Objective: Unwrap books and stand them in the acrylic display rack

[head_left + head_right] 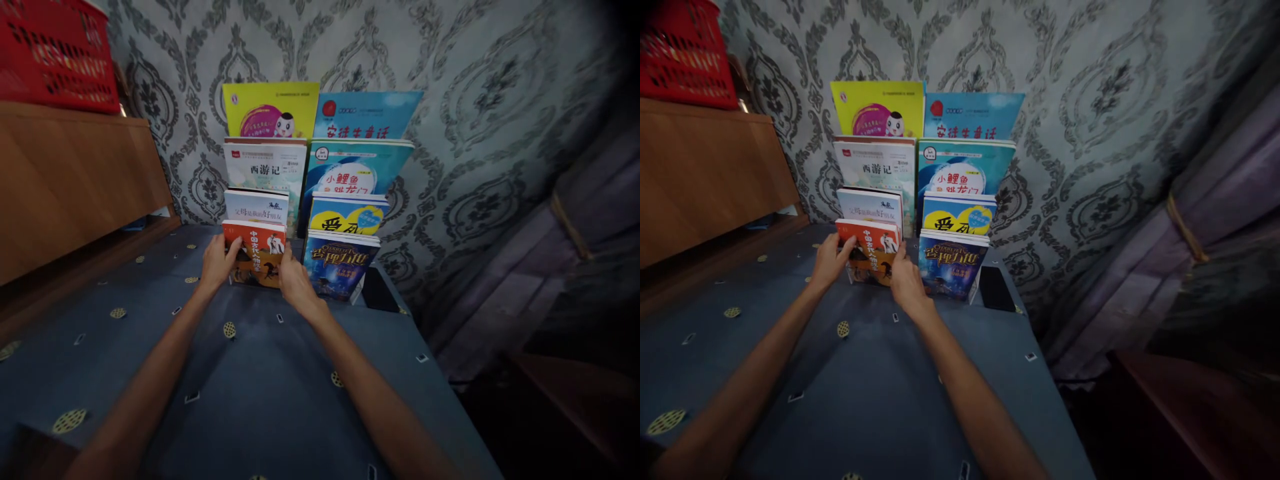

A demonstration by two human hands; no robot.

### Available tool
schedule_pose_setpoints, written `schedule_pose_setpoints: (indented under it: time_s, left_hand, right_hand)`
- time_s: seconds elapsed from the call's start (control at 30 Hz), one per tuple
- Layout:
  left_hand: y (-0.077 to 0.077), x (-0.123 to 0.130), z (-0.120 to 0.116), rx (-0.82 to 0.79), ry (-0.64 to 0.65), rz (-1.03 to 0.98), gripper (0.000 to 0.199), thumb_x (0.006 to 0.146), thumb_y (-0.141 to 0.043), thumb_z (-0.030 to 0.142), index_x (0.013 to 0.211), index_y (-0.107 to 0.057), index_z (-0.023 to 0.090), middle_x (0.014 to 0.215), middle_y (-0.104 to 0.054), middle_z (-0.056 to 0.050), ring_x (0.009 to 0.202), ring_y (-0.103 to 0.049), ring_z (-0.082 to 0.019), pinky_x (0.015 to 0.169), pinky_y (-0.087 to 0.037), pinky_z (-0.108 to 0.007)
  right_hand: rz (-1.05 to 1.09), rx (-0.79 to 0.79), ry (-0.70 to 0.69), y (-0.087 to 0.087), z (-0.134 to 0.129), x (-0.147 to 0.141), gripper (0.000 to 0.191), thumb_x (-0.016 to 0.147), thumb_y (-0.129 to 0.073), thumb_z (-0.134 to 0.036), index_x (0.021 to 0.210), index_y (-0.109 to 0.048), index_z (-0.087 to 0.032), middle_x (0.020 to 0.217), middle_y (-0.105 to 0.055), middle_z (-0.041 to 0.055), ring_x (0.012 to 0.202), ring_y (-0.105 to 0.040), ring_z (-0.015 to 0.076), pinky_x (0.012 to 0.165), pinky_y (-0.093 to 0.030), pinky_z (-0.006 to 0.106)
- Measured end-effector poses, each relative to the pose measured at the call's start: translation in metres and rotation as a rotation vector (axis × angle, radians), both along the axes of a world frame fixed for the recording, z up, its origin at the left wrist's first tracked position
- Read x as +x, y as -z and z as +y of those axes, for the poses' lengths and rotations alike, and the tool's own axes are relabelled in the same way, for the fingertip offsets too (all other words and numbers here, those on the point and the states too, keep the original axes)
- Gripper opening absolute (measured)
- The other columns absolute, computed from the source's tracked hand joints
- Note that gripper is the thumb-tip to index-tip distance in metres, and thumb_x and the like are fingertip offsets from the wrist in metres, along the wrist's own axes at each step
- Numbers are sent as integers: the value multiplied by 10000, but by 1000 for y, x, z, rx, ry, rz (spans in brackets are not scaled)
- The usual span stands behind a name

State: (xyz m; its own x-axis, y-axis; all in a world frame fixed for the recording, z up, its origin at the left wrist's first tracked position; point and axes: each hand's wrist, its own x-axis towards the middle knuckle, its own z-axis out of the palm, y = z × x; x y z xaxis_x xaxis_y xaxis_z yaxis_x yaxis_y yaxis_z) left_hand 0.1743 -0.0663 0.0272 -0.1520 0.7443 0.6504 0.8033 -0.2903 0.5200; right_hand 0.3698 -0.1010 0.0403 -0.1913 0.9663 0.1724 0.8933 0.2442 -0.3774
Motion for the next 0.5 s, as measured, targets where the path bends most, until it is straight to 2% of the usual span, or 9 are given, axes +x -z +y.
schedule_pose_setpoints:
  time_s: [0.3, 0.43, 0.5]
  left_hand:
    - [8, -4, 5, 24, -7, 87, 257, 971, -425, 412, 967, -561, 194, 998, -606, -138, 1001, -599, -291, 928, -497, -432]
    - [4, -3, 2, 5, 33, 96, 363, 943, -456, 517, 1005, -588, 186, 1012, -635, -143, 1037, -601, -304, 947, -494, -439]
    - [-1, -3, 3, -20, 61, 36, 464, 931, -432, 610, 988, -613, 187, 981, -667, -138, 1029, -614, -312, 939, -498, -444]
  right_hand:
    - [-62, -35, 14, -2, -4, -2, 671, 939, -388, -16, 1563, -151, 44, 1167, -713, 284, 1113, -708, 326, 925, -537, 404]
    - [-103, -18, 35, -3, -11, -5, 689, 907, -380, 25, 1559, -160, 52, 1126, -728, 283, 1092, -721, 317, 938, -539, 403]
    - [-135, -12, 20, -2, -14, -5, 723, 891, -391, 31, 1567, -136, 45, 1103, -734, 280, 1079, -726, 327, 938, -541, 425]
